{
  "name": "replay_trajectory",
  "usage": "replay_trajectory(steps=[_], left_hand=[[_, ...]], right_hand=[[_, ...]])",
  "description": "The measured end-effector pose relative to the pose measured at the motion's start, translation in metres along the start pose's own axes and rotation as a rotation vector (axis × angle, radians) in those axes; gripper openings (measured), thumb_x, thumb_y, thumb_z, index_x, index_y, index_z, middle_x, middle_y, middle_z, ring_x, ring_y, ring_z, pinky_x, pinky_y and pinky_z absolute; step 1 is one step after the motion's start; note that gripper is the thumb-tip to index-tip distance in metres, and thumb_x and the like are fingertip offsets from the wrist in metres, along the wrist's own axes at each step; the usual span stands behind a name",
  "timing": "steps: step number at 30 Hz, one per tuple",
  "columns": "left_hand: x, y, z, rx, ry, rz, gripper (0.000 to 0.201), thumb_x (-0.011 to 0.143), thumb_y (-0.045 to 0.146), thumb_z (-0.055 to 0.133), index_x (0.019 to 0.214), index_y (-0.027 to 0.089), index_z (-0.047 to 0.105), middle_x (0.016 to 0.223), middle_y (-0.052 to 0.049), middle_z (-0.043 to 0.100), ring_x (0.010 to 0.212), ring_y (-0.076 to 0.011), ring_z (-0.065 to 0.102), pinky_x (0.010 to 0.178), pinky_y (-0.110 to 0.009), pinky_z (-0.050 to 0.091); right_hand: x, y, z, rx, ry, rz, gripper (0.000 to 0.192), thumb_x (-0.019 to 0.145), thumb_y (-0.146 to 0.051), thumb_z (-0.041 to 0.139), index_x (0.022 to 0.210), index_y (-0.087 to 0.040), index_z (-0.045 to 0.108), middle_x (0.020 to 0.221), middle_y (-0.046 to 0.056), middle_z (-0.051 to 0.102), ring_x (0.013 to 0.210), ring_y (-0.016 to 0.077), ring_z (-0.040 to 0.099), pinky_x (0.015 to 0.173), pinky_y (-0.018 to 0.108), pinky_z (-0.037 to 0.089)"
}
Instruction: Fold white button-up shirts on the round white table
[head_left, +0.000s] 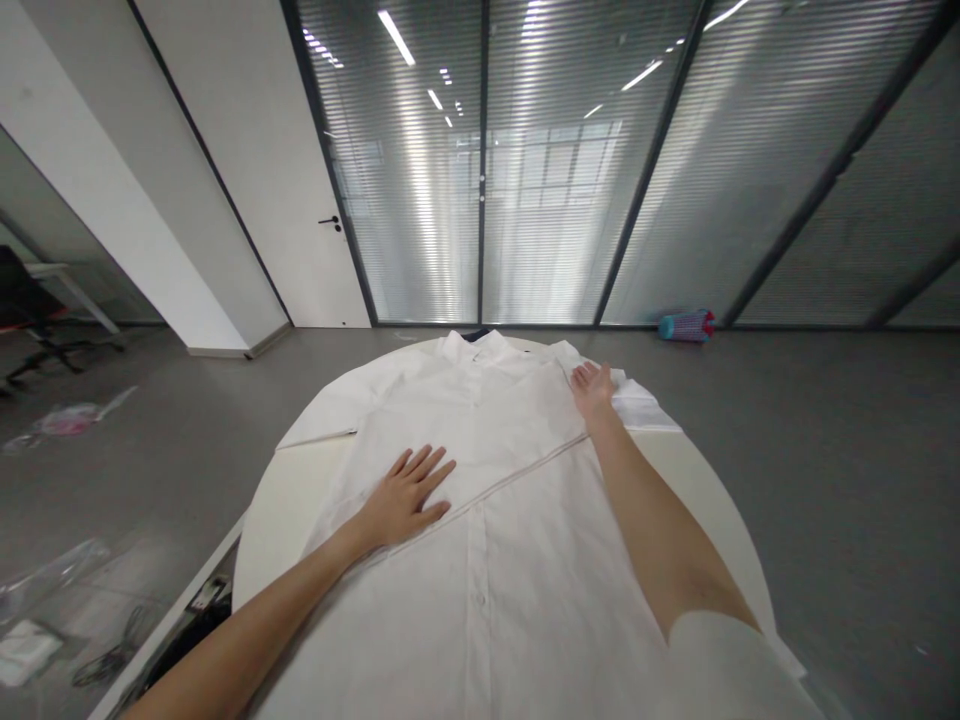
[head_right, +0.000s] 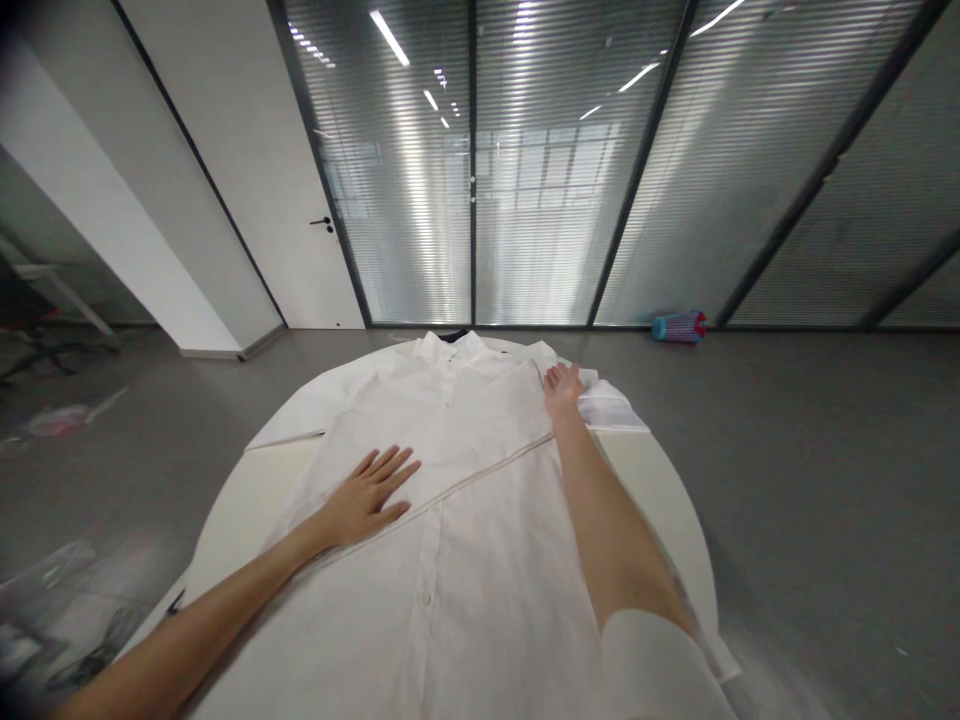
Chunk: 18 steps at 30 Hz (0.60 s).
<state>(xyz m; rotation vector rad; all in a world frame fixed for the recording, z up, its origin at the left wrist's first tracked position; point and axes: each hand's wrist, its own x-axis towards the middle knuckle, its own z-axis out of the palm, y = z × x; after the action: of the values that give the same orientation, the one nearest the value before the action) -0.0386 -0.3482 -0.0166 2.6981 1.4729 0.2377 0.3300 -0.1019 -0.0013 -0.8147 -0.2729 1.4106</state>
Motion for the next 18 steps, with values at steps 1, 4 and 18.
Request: replay_trajectory(steps=[1, 4, 18], left_hand=[[0.0, 0.002, -0.001, -0.006, -0.005, -0.006, 0.064, 0.099, 0.057, 0.041, 0.157, 0.034, 0.026, 0.164, -0.004, 0.024, 0.151, -0.0293, 0.02, 0.122, -0.054, 0.019], [0.002, 0.005, -0.007, -0.084, -0.011, 0.008, 0.063, 0.099, 0.057, 0.041, 0.156, 0.032, 0.032, 0.163, -0.005, 0.027, 0.151, -0.0297, 0.022, 0.122, -0.055, 0.019], [-0.128, -0.214, -0.054, -0.525, 0.519, -0.938, 0.053, 0.105, 0.048, 0.024, 0.092, 0.014, 0.064, 0.069, -0.004, 0.065, 0.061, -0.0164, 0.063, 0.063, -0.034, 0.058]], right_hand=[[-0.001, -0.001, -0.001, -0.021, -0.061, 0.056, 0.055, 0.103, -0.055, 0.022, 0.137, -0.02, 0.048, 0.115, 0.013, 0.068, 0.095, 0.0174, 0.07, 0.085, 0.037, 0.061], [-0.003, -0.002, -0.002, -0.105, -0.182, 0.24, 0.054, 0.102, -0.051, 0.033, 0.137, -0.012, 0.048, 0.128, 0.022, 0.061, 0.104, 0.0249, 0.069, 0.081, 0.044, 0.062], [-0.008, 0.006, -0.007, -0.121, -0.206, 0.189, 0.038, 0.103, -0.044, 0.036, 0.118, -0.018, 0.059, 0.122, 0.017, 0.064, 0.109, 0.0232, 0.068, 0.078, 0.04, 0.064]])
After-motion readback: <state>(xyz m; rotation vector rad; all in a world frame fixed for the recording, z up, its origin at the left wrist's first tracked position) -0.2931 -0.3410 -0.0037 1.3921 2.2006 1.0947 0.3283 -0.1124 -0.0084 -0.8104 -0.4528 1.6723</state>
